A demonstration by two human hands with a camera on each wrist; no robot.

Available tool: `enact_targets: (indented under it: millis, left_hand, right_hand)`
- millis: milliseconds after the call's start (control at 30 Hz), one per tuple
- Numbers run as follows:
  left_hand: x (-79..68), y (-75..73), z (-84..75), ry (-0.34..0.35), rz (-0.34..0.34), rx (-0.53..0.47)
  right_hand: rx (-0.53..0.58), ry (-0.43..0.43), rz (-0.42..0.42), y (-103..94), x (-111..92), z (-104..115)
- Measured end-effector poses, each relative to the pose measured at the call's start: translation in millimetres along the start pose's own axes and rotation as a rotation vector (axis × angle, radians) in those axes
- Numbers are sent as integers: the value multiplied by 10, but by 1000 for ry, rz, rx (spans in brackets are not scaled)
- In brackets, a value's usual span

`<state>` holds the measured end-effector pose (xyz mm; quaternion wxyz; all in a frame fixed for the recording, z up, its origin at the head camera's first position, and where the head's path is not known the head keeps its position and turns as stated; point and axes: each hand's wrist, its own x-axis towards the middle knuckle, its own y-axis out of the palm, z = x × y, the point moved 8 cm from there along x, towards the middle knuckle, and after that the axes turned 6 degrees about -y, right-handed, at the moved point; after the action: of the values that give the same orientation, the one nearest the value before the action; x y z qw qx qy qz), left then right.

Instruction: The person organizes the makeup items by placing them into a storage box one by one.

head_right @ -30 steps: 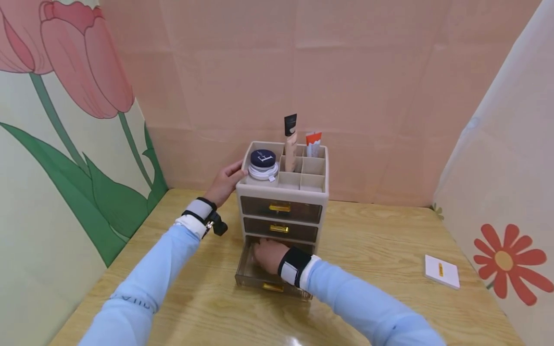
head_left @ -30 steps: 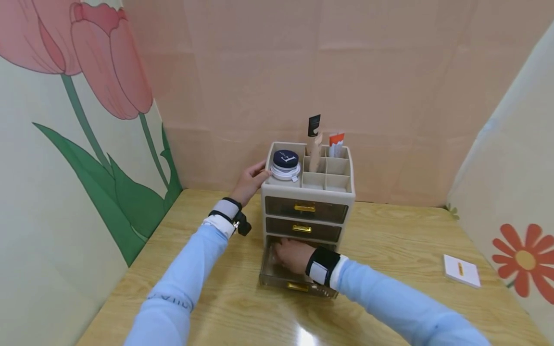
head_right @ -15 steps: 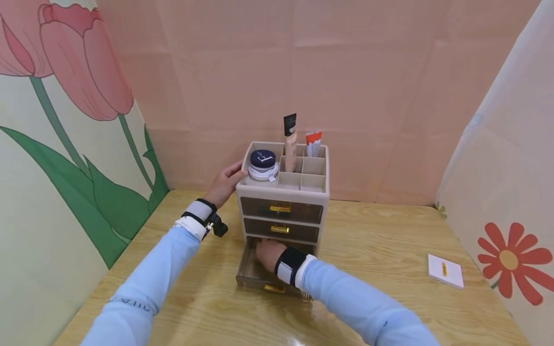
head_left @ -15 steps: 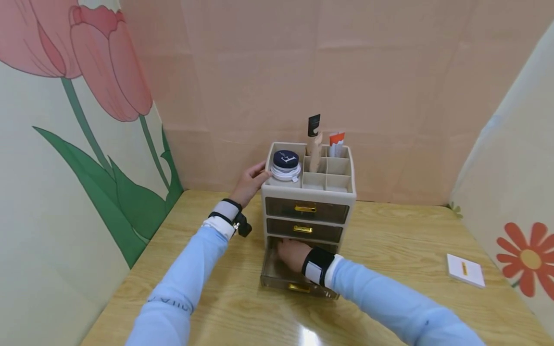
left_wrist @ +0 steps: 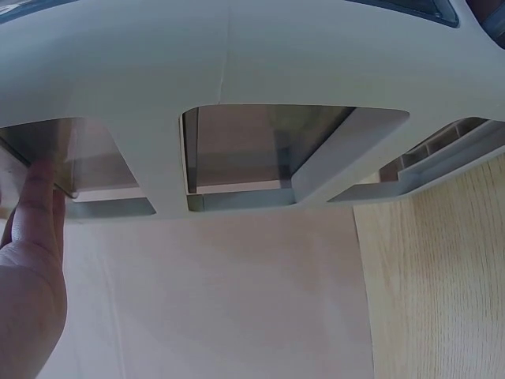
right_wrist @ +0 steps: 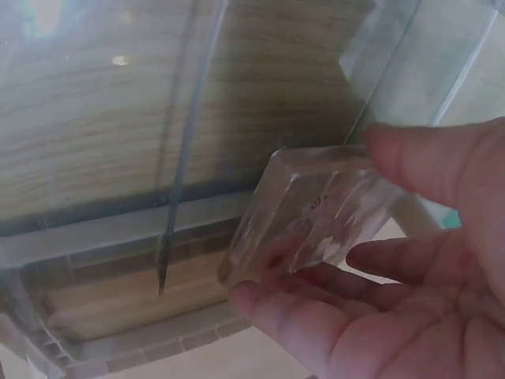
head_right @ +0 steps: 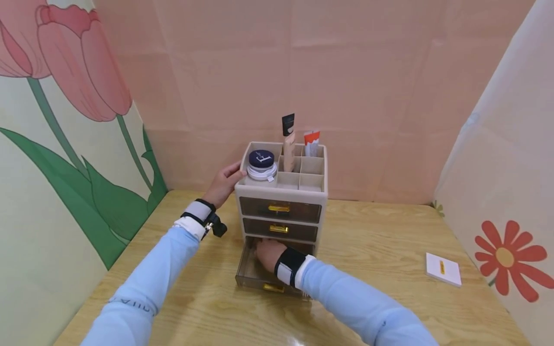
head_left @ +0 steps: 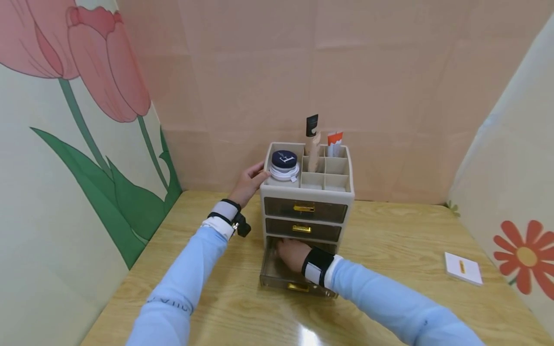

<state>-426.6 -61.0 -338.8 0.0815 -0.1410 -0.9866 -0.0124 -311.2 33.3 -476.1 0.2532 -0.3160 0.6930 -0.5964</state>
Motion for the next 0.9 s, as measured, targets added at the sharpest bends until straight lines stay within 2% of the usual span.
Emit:
enact_targets:
  millis: [200,367,667,900]
  left_hand:
    - [2,4,32,4,-8,-2]
    - [4,7,10,-5,-12,0]
    - [0,28,-27,-12,5,-13]
    - [-6,24,-14,-18,10,-22]
  right_hand:
    - [-13,-23,2,-65,-86,32]
    - [-15,-53,8,-245,-173,105]
    - [195,-11,182,-451,-333,162]
    - [315,-41,123,-760,-567,103]
